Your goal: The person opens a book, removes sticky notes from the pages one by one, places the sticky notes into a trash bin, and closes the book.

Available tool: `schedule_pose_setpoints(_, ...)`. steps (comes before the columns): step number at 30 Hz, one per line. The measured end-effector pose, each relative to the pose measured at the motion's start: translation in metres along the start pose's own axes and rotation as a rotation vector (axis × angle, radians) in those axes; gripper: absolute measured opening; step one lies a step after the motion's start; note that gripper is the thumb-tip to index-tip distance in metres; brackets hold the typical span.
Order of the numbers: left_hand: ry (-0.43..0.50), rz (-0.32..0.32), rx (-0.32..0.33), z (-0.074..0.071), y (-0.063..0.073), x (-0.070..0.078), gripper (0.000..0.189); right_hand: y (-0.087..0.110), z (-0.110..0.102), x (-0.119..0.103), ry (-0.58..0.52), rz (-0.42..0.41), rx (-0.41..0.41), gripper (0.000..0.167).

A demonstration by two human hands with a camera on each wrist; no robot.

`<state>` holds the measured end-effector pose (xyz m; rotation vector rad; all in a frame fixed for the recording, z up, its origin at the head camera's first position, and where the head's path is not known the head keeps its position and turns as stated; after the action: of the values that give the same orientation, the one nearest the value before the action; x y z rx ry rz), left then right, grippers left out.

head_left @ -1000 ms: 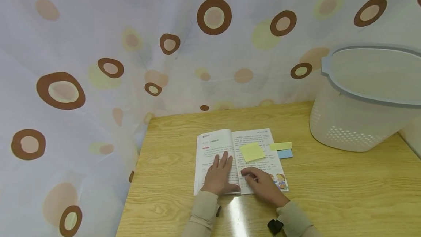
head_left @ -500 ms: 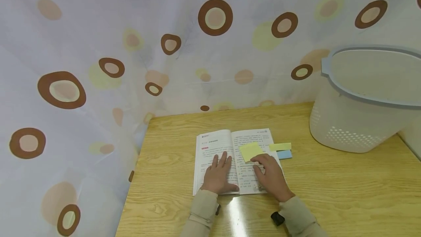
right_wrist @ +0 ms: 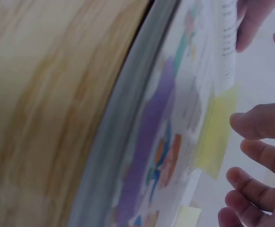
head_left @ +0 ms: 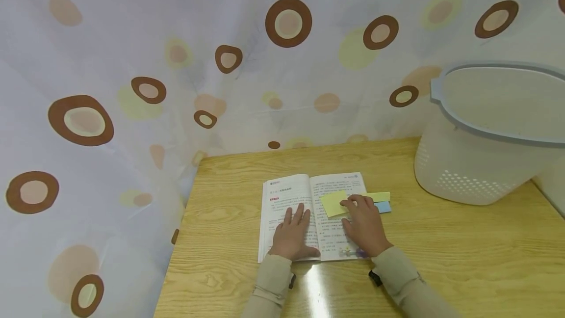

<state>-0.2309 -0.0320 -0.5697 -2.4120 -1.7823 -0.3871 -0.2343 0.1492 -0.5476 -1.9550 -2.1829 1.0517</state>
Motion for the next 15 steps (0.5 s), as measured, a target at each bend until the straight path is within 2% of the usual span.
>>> schedule_pose_setpoints(5, 0.001, -0.001, 0.002, 0.0, 0.0, 0.0, 0.112, -0.001, 0.01, 0.007, 0.034, 0.04, -0.055, 0.036)
schedule_pose_setpoints(15, -0.001, 0.002, 0.013, 0.0, 0.0, 0.0, 0.112, -0.003, 0.014, 0.016, 0.051, 0.074, -0.074, 0.033)
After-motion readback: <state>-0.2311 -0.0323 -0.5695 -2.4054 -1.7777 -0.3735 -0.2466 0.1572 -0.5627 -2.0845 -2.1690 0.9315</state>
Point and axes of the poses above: each hand's wrist, its own y-axis away from the middle knuckle, its own z-axis out of the palm, x = y × z, the point moved 7 cm from there along -y, towards the middle knuckle, and after that the axes turned 12 degrees about x, right-handed, at the moved point
